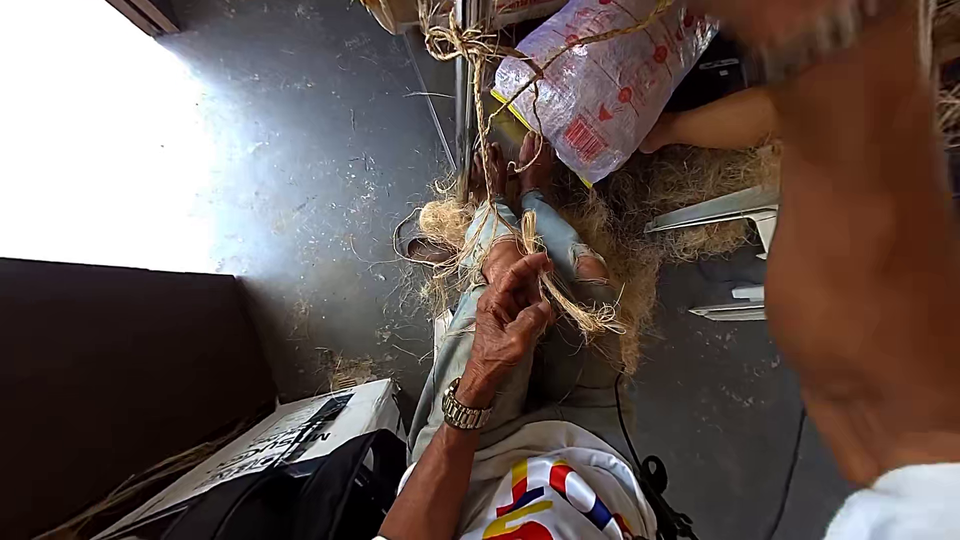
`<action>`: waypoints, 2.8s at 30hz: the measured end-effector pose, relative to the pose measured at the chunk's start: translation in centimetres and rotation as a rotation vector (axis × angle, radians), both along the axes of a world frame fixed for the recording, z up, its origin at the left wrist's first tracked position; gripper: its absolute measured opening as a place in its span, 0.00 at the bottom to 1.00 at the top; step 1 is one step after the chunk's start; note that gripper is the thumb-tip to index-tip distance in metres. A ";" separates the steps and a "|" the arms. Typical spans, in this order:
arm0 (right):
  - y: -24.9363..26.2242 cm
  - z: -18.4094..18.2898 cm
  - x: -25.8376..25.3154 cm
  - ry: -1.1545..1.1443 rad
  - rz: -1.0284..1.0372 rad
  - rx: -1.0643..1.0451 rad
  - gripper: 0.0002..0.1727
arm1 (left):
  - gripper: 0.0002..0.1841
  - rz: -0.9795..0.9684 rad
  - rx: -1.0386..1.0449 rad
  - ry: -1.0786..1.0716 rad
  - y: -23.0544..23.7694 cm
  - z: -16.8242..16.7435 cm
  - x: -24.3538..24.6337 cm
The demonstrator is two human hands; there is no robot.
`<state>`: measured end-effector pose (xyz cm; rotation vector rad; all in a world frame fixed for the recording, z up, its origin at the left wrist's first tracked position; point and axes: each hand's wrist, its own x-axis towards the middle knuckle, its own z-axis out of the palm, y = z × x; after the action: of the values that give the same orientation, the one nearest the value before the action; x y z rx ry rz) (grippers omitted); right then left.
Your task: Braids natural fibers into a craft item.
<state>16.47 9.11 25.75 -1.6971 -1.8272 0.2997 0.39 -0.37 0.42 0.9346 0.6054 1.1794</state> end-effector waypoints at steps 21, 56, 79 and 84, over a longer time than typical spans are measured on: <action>-15.1 -17.7 1.9 1.015 0.062 -0.451 0.04 | 0.43 0.149 0.258 0.320 -4.2 2.3 1.5; -26.6 -16.4 4.1 1.621 0.167 -0.072 0.16 | 0.09 -0.461 0.515 0.724 -8.5 7.8 -1.1; -26.8 -15.7 4.2 0.288 0.154 0.430 0.10 | 0.11 -0.116 0.500 0.314 -9.0 10.2 -1.2; -26.7 -15.7 3.8 0.330 0.133 0.380 0.08 | 0.07 -0.068 0.453 0.269 -9.5 9.8 0.1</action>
<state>20.32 -17.62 10.05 -1.1929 -1.6299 0.2508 0.49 -9.86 10.20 1.5052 0.5216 1.1596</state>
